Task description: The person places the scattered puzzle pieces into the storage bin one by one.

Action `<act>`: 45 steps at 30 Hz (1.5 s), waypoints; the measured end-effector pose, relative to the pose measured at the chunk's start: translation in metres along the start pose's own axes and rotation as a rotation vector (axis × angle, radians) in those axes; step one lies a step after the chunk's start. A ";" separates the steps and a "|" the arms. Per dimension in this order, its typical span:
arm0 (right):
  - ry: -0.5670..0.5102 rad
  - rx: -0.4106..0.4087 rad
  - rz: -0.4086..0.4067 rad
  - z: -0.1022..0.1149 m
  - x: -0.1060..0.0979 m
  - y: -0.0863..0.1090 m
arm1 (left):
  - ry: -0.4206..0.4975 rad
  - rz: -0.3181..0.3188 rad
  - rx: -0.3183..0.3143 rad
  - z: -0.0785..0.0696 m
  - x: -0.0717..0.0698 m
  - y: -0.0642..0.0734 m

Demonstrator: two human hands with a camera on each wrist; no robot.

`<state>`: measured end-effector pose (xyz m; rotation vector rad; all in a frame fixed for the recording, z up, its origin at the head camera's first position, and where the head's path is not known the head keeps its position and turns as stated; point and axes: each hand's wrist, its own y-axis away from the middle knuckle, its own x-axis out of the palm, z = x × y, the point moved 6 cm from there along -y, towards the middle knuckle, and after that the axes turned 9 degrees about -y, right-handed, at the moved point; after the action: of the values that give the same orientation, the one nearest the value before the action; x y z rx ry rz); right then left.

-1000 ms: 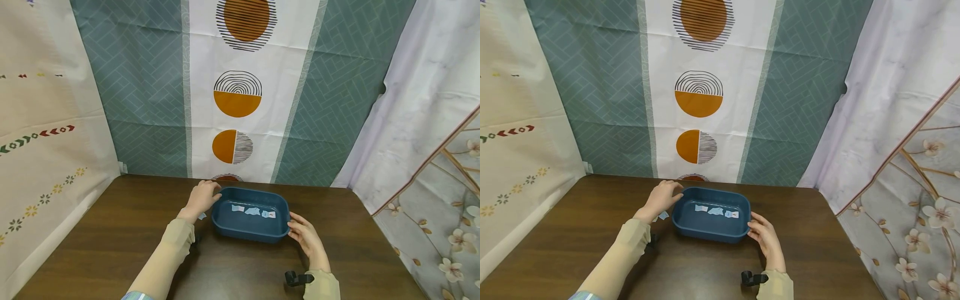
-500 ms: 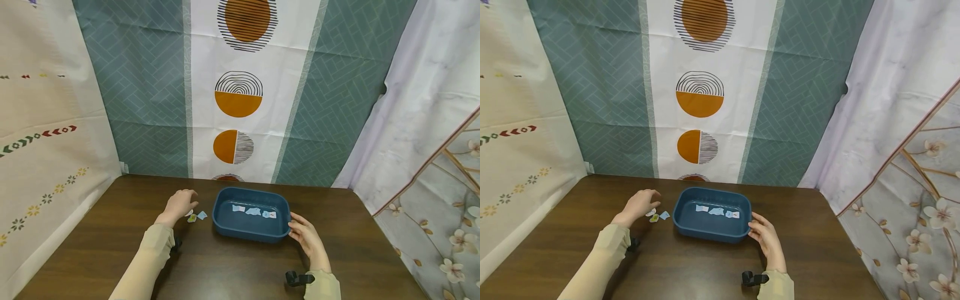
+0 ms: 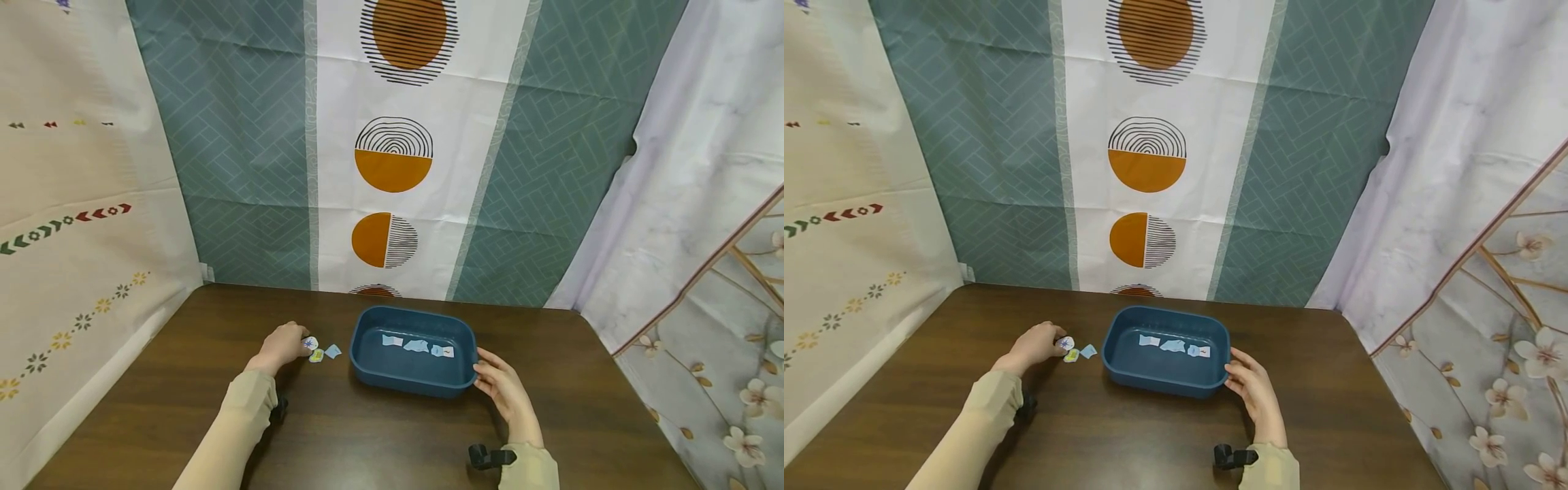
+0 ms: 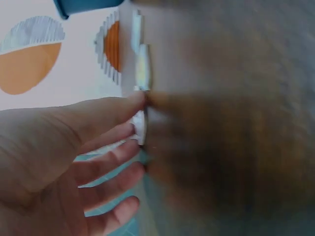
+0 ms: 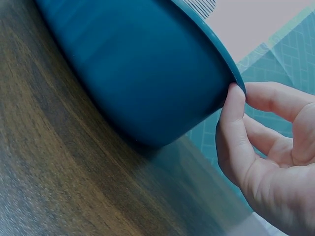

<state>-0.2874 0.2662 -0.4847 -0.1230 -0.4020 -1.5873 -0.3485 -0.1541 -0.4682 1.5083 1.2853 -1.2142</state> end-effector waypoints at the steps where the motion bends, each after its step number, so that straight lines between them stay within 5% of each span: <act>1: 0.000 0.001 0.001 0.000 0.000 0.000 | 0.006 -0.007 -0.001 0.001 0.001 0.000; 13: 0.004 -0.008 0.002 0.000 -0.001 -0.001 | 0.003 -0.087 0.017 0.007 0.001 0.004; 25: 0.014 -0.011 -0.004 -0.001 -0.002 -0.002 | 0.105 -0.154 0.038 0.009 -0.002 0.010; 37: 0.016 -0.014 -0.009 -0.002 -0.002 -0.003 | 0.129 -0.264 0.106 -0.005 -0.010 0.015; 45: 0.014 -0.013 -0.010 -0.002 -0.001 -0.002 | 0.142 -0.365 0.131 -0.026 -0.030 0.018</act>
<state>-0.2888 0.2667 -0.4868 -0.1204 -0.3820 -1.6003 -0.3274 -0.1387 -0.4336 1.5163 1.6565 -1.4666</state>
